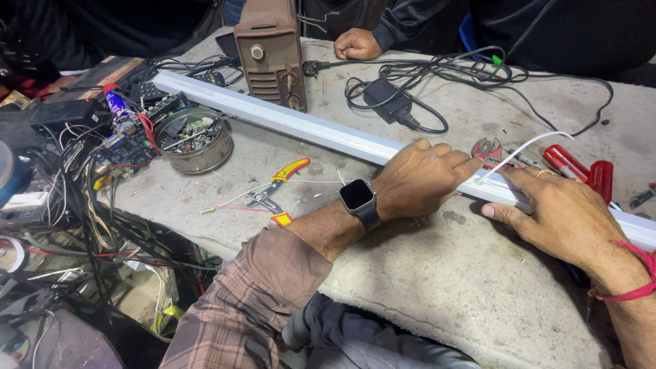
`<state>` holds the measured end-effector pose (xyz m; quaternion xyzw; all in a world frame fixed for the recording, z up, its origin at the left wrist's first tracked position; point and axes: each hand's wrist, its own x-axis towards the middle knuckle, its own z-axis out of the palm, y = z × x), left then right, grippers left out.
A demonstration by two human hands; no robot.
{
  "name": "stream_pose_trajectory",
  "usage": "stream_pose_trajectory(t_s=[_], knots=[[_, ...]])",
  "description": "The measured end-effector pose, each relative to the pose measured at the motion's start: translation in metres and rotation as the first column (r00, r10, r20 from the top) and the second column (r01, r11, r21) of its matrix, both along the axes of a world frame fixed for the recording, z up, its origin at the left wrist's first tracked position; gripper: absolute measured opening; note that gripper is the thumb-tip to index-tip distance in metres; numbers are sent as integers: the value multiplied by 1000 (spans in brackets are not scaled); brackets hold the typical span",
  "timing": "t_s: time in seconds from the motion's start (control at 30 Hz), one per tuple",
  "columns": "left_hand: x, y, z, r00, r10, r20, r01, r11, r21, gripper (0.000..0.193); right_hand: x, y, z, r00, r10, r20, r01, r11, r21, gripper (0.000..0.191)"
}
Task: The person strips and twists wires, wraps them with electrical tape, and inserts them into a long white LED light fixture. They use pliers to cut and strip wire ends, then secure the connections with tape before tucking the wires into the fixture.
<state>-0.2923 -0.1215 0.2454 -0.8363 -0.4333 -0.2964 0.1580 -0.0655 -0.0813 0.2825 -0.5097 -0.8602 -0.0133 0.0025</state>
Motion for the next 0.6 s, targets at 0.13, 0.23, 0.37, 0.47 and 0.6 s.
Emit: stream_pose_trajectory(t_s=[0.13,0.23,0.37,0.47,0.6], knots=[[1,-3,5,1000,-16,10,16,1000,-9,49,-4,-3,3,1000,28,-11,-27,999,30,81],[1,-4,7,1000,-20,6,20,998,-56,58,-5,-3,4,1000,16,6,-16,1000,24,81],[0,-4,6,1000,-14,-3,14,998,-55,57,11,6,3,977,-72,201,67,997,33,81],[0,-3,3,1000,14,-27,-15,1000,-8,55,36,23,1,796,291,-531,-310,949,55,64],[0,-2,2,1000,14,-16,-14,1000,-11,53,62,48,0,115,64,-991,-540,842,-8,64]])
